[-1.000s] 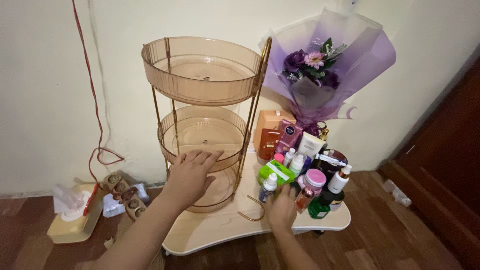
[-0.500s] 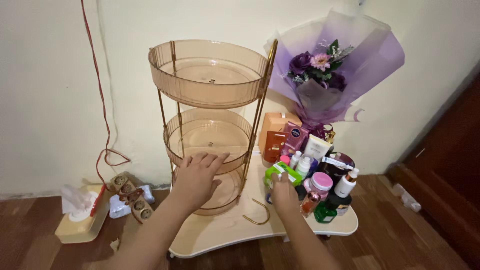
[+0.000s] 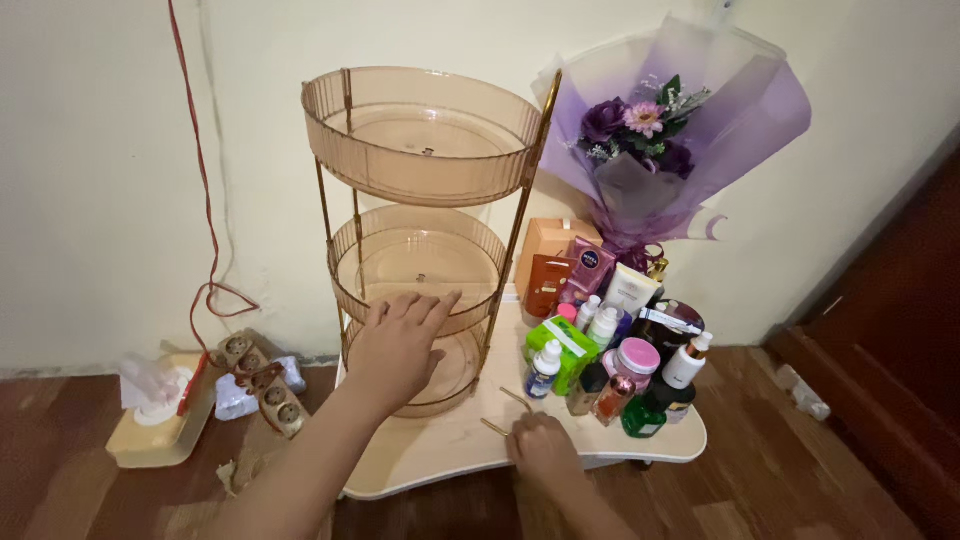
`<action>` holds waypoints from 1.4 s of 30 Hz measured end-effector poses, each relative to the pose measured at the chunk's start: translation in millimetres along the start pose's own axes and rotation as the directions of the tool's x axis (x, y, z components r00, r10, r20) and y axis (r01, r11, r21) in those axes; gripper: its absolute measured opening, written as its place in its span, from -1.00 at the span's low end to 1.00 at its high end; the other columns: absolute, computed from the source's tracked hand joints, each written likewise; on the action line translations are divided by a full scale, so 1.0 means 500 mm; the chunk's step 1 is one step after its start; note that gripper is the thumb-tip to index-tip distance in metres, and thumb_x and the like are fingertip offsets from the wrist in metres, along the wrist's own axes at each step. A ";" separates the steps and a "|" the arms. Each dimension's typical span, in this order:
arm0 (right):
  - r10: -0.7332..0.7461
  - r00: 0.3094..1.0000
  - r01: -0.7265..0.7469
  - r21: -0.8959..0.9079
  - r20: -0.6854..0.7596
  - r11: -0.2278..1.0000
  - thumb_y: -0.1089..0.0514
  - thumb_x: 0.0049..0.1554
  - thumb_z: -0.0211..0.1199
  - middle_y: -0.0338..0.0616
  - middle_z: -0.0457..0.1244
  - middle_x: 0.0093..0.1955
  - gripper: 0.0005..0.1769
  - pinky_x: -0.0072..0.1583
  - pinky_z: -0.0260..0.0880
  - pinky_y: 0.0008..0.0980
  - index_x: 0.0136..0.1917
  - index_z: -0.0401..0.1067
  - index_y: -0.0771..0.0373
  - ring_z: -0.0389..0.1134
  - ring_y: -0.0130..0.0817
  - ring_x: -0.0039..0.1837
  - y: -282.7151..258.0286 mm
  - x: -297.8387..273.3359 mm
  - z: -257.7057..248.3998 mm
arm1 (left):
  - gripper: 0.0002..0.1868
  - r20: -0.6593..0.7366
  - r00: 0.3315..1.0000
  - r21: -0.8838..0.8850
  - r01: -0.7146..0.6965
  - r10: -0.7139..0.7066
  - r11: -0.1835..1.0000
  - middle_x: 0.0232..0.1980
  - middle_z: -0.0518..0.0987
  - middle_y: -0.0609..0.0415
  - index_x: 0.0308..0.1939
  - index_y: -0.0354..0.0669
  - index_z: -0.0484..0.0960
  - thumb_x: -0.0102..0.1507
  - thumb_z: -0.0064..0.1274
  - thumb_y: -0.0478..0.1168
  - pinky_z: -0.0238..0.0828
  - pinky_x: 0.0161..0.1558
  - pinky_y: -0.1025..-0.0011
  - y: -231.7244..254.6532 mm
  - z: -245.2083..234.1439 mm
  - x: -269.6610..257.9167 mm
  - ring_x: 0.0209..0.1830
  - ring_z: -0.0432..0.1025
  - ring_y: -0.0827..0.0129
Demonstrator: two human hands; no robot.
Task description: The person assembles a three-tier rotating cosmetic stand by hand. They attach the top tier to the vertical rods, then remove it and reattach it multiple times, adjusting the alignment of the tiers and rods throughout the process.
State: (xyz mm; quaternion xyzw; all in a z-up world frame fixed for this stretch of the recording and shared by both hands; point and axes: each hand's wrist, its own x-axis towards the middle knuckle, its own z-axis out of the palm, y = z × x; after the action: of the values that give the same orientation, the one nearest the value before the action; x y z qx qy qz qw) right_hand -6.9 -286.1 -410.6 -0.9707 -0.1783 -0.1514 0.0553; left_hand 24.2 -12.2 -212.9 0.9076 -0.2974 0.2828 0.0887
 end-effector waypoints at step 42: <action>-0.033 0.867 0.131 0.163 -0.498 0.978 0.08 0.15 0.22 0.26 -0.19 0.64 -0.14 0.50 -0.05 -0.02 0.59 -0.08 0.32 -0.10 0.22 0.62 -0.114 0.180 -0.557 | 0.12 -0.220 0.914 0.080 0.365 -0.341 0.928 0.65 -0.17 -0.26 0.57 -0.23 -0.14 0.03 0.10 -0.04 -0.22 0.41 -0.22 -0.122 -0.114 -0.075 0.63 -0.22 -0.10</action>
State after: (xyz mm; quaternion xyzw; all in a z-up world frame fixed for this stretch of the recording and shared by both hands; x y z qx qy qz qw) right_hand -23.9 -248.6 -115.2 -0.8816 -0.2132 -0.3781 0.1853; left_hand 9.0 74.6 -186.7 0.9165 -0.1005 0.3701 0.1138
